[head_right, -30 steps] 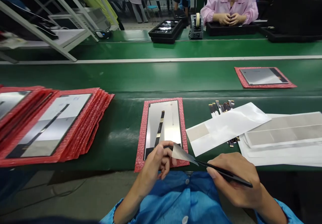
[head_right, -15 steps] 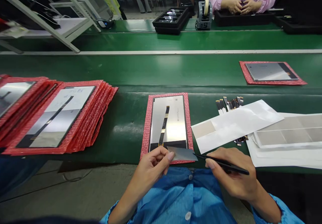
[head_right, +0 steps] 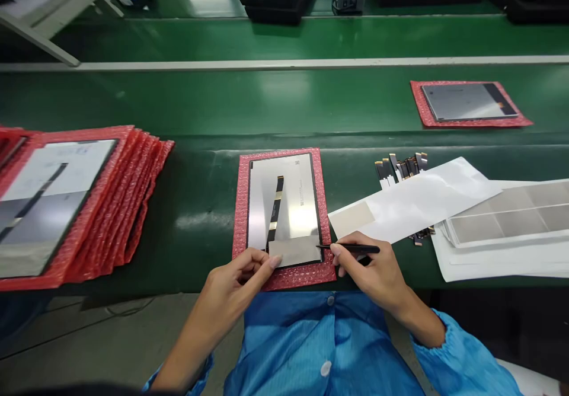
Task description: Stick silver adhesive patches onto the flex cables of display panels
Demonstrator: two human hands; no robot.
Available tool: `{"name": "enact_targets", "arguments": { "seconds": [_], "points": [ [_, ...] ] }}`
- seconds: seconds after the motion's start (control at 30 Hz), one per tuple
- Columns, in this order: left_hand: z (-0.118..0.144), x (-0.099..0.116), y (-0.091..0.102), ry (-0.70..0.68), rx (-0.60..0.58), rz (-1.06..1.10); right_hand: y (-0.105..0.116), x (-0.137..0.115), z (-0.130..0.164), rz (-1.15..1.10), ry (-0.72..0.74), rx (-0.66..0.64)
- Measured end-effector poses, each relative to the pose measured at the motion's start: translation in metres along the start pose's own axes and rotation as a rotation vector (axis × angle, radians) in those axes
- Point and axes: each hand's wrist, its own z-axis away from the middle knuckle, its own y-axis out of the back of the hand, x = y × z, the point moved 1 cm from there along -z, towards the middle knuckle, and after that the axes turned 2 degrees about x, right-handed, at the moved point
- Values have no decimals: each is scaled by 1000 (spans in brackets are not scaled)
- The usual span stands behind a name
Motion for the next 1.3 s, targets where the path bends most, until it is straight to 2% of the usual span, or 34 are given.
{"name": "enact_targets", "arguments": {
  "seconds": [0.23,0.6,1.3],
  "points": [
    [4,3,1,41,3,-18,-1,3,4,6,-35,-17],
    [4,9,0,-46,26,-69,-4,5,6,31,-101,1],
    [4,11,1,-36,19,-81,-4,1,4,42,-107,3]
  ]
}}
